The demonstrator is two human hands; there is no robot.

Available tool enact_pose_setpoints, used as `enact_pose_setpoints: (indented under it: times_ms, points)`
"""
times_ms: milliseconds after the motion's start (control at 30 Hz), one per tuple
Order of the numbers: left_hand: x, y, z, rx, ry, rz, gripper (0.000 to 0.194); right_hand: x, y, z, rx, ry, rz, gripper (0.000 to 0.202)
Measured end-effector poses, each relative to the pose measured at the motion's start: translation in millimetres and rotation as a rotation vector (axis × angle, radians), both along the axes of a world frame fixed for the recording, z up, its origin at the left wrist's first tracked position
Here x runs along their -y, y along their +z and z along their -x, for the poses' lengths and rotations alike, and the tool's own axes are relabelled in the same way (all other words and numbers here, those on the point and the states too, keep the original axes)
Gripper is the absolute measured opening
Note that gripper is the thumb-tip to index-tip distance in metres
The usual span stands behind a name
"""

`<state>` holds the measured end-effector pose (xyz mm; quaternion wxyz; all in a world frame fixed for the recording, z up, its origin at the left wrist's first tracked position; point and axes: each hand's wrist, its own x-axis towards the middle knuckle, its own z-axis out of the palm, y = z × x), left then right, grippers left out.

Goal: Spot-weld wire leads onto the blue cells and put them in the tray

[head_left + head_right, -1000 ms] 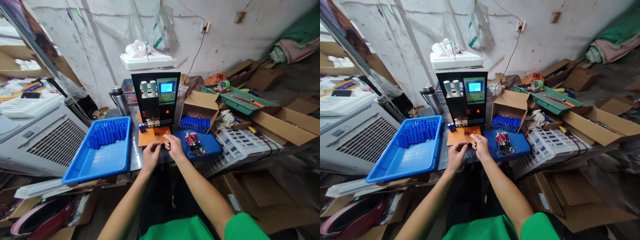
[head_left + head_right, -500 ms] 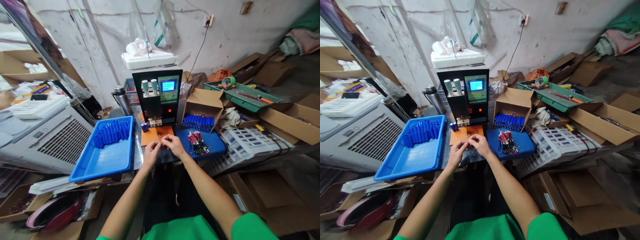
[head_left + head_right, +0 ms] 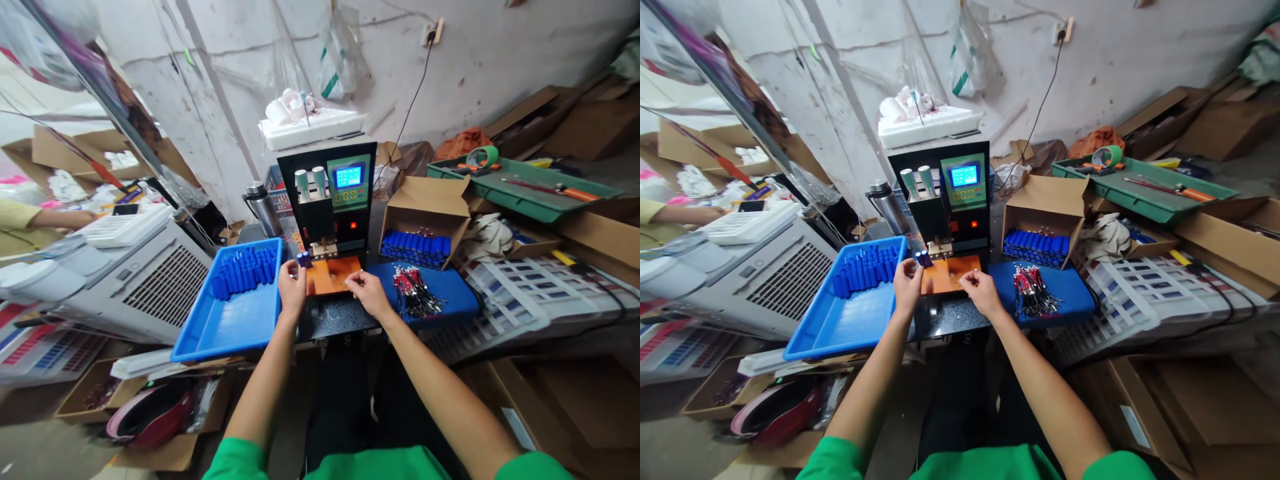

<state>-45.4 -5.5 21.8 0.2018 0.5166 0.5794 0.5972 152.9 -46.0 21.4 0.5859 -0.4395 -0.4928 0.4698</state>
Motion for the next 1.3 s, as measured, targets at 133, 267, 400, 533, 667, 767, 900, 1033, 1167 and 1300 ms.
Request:
enact_pose_setpoints:
  times_ms: [133,267,400,533,667,767,900,1033,1167,1300]
  points:
    - [-30,-0.4,9,-0.129,-0.003,0.068,0.036,2,-3.0,-4,-0.034,-0.007,0.028,0.024]
    - [-15,-3.1,4,-0.116,-0.024,0.080,0.024,1,-6.0,-11,-0.072,-0.036,0.057,0.025]
    - [8,-6.8,-11,-0.056,-0.170,0.064,0.027,-7,-7.3,-16,-0.085,-0.086,0.027,0.025]
    - [4,-7.1,-36,-0.042,-0.350,0.101,0.023,-23,-6.9,-9,-0.099,-0.120,-0.003,0.024]
    - [-6,-4.9,-49,0.025,-0.408,0.088,0.023,-41,-5.4,5,-0.105,-0.100,0.002,0.020]
    - [-7,-5.2,-48,0.038,-0.413,0.060,0.021,-54,-3.6,15,-0.121,-0.078,0.002,0.017]
    - [-5,-9.0,-45,0.007,-0.389,0.054,0.022,-66,-1.9,25,-0.151,-0.056,0.010,0.016]
    - [-4,-11.6,-45,0.001,-0.384,0.049,0.027,-70,-3.8,30,-0.129,-0.037,0.011,0.012]
    - [-2,-10.3,-47,0.007,-0.373,0.043,0.030,-69,-5.5,32,-0.061,-0.038,-0.020,0.014]
    - [-1,-8.9,-47,-0.007,-0.368,0.034,0.029,-68,-4.0,32,-0.016,-0.048,-0.036,0.016]
